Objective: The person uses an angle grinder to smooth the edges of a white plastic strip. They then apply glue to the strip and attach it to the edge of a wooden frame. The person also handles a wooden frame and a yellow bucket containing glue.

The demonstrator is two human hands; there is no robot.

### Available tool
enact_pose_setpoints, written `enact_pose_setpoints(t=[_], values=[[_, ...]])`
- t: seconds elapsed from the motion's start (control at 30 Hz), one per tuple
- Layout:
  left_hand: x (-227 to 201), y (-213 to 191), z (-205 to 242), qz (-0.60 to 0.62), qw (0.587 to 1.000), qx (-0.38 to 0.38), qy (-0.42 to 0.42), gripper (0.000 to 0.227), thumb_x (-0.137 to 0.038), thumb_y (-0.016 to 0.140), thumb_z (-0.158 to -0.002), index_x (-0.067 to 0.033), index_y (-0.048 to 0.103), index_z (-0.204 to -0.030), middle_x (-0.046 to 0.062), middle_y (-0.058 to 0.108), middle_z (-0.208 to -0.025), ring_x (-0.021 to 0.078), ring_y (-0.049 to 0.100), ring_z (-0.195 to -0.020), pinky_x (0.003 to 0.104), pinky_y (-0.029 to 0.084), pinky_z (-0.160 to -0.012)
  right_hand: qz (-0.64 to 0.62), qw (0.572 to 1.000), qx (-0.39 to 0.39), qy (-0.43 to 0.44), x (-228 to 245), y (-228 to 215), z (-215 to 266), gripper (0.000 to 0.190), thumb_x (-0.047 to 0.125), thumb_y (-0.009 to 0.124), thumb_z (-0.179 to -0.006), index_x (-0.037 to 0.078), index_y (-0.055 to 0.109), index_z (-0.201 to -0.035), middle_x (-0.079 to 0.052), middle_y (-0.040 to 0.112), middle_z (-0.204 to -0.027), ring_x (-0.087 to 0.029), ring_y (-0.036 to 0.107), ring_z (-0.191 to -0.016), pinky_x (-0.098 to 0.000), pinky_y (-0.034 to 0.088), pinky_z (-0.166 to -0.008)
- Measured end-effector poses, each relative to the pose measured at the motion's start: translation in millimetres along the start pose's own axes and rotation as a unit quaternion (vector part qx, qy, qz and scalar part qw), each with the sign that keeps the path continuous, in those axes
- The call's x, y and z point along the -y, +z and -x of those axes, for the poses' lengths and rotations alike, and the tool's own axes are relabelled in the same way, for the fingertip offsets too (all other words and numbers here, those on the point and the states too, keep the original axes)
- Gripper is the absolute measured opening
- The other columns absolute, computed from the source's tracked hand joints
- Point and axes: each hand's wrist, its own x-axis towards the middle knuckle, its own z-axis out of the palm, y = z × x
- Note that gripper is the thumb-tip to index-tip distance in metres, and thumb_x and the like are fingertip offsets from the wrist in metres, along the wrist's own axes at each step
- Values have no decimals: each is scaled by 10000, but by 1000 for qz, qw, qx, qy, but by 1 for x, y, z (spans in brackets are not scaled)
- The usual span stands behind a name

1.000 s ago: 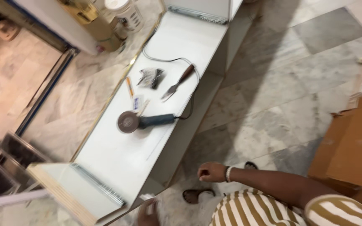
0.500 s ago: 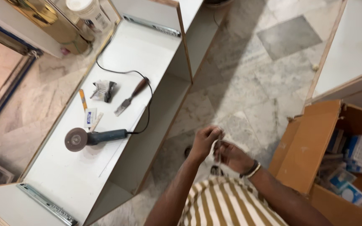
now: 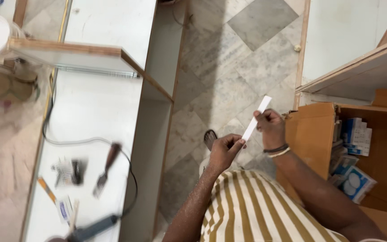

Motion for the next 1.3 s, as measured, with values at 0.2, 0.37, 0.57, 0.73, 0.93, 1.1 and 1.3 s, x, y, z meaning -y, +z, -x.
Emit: enact_pose_setpoints(t=[0.2,0.37,0.57,0.73,0.93,1.1,1.3], values=[[-52,-54,-112,11,998,51,18,152,-197,755,-965,-64,759,-1041,17,737,-807,31,607,-677,220,507,-610,-117,992,-49,-6,79,-4,-118,229,185,756,-1018,83,601,-885,-2,593,-740,-82,551,-628,-234,469,-569],[-78,-75,-215,31,998,38,35,140,-173,750,-962,-50,776,-1025,22,775,-852,64,679,-721,244,591,-671,-200,978,-53,-29,109,-32,-200,190,213,719,-1048,61,640,-963,-30,643,-831,-113,632,-745,-273,558,-679],[-113,-92,-360,120,991,24,49,151,-141,766,-916,-45,755,-1031,37,784,-891,86,710,-772,261,610,-710,-205,977,-45,-44,107,-49,-345,164,178,720,-1073,50,644,-1003,-42,641,-859,-131,617,-752,-275,539,-704],[-169,-83,-473,127,991,-42,24,133,-149,797,-917,-33,757,-970,55,767,-835,99,707,-741,258,601,-683,-194,980,37,-16,126,-43,-487,148,164,725,-1053,42,640,-1051,-42,650,-905,-131,620,-798,-283,531,-738],[-257,-59,-597,132,989,-46,37,126,-158,791,-938,-47,734,-947,38,741,-827,79,664,-722,253,578,-665,-92,974,197,54,178,-24,-622,195,203,707,-1009,15,669,-1045,-60,701,-893,-142,658,-792,-304,564,-736],[-293,-62,-712,61,998,24,20,139,-170,770,-969,-45,716,-943,33,709,-822,83,621,-688,261,571,-627,25,960,273,61,201,-11,-734,234,224,718,-965,9,704,-1058,-65,718,-848,-134,668,-758,-294,571,-695],[-310,-89,-890,191,966,171,39,119,-167,687,-1025,-51,708,-1040,-5,694,-907,77,627,-834,260,541,-770,102,959,254,74,206,1,-893,239,231,706,-951,4,703,-1025,-64,735,-832,-143,693,-755,-298,590,-679]])
